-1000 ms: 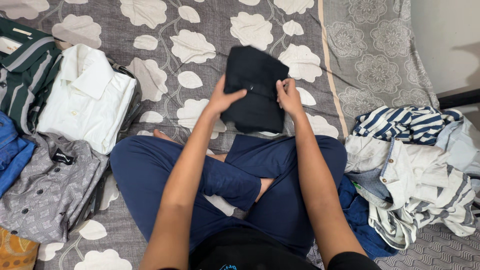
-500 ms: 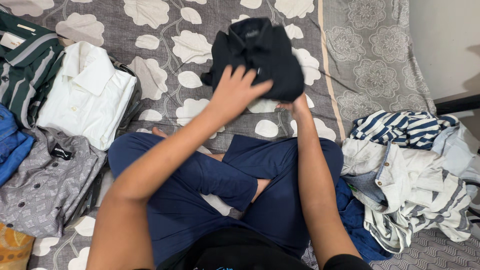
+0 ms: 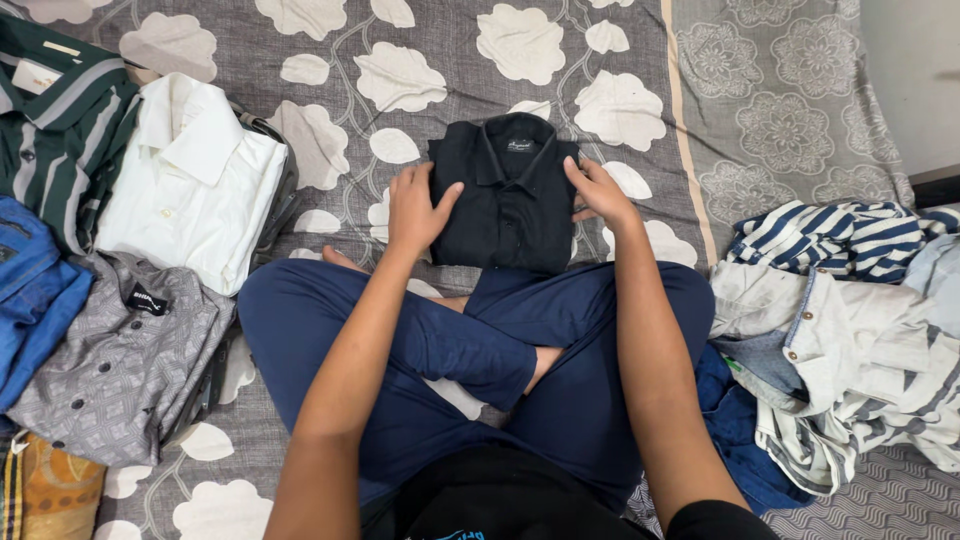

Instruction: The person folds a black shirt, places it in an open suitcase, and then unbuttons a long-sleeved light-colored shirt while sitting on a bed.

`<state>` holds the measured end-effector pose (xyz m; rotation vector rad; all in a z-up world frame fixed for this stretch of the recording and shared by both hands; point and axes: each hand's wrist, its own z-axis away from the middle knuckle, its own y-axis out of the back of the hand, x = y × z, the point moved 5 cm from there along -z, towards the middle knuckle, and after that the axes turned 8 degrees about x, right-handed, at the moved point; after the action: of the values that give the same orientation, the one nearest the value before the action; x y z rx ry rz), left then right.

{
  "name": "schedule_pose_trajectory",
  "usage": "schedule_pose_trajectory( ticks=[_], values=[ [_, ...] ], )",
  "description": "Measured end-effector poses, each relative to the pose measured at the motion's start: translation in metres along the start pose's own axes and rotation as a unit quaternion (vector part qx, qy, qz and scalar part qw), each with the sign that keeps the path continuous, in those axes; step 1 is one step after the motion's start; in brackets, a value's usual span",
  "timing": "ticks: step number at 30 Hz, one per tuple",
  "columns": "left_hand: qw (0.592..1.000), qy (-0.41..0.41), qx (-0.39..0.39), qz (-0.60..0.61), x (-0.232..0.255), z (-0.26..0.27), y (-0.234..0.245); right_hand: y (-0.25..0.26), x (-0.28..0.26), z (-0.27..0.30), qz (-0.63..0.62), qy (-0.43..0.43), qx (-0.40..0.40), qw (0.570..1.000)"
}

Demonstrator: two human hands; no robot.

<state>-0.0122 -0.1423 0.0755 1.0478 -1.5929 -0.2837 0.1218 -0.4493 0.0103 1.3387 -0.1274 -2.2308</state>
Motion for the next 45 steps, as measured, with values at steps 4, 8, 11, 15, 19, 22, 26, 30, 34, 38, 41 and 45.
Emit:
schedule_pose_trajectory(
  ticks=[4, 8, 11, 15, 19, 22, 26, 30, 34, 38, 41, 45],
  values=[
    [0.996, 0.077, -0.037, -0.005, -0.034, 0.006, -0.033, -0.004, -0.014, 0.015, 0.046, 0.034, -0.049, 0.997],
    [0.989, 0.136, -0.011, 0.057, -0.052, 0.011, -0.044, -0.011, -0.02, 0.017, 0.068, 0.07, -0.041, 0.994],
    [0.978, 0.15, 0.005, 0.147, -0.059, 0.011, -0.051, -0.012, -0.017, 0.015, 0.058, 0.077, -0.048, 0.994],
    [0.965, 0.183, -0.001, 0.187, -0.068, 0.009, -0.057, -0.012, -0.014, 0.014, 0.048, 0.074, -0.044, 0.995],
    [0.964, -0.075, 0.211, -0.144, -0.039, 0.018, -0.033, -0.013, -0.014, 0.014, 0.055, 0.081, -0.036, 0.995],
    [0.997, 0.026, 0.072, -0.034, -0.052, 0.01, -0.049, -0.013, -0.014, 0.014, 0.055, 0.078, -0.032, 0.995],
    [0.992, 0.111, 0.011, 0.054, -0.052, 0.012, -0.051, -0.015, -0.016, 0.014, 0.049, 0.084, -0.034, 0.995],
    [0.977, 0.134, 0.035, 0.162, -0.037, 0.007, -0.038, -0.013, -0.014, 0.013, 0.06, 0.077, -0.029, 0.995],
    [0.958, 0.165, 0.05, 0.23, -0.02, 0.003, -0.026, -0.013, -0.014, 0.013, 0.053, 0.078, -0.03, 0.995],
    [0.96, 0.157, 0.061, 0.226, -0.009, 0.0, -0.016, -0.013, -0.012, 0.011, 0.067, 0.07, -0.022, 0.995],
    [0.962, 0.151, 0.068, 0.218, -0.009, -0.001, -0.016, -0.013, -0.013, 0.011, 0.059, 0.079, -0.027, 0.995],
    [0.959, 0.107, 0.099, 0.243, -0.018, 0.001, -0.023, -0.013, -0.01, 0.008, 0.054, 0.09, -0.028, 0.994]
  ],
)
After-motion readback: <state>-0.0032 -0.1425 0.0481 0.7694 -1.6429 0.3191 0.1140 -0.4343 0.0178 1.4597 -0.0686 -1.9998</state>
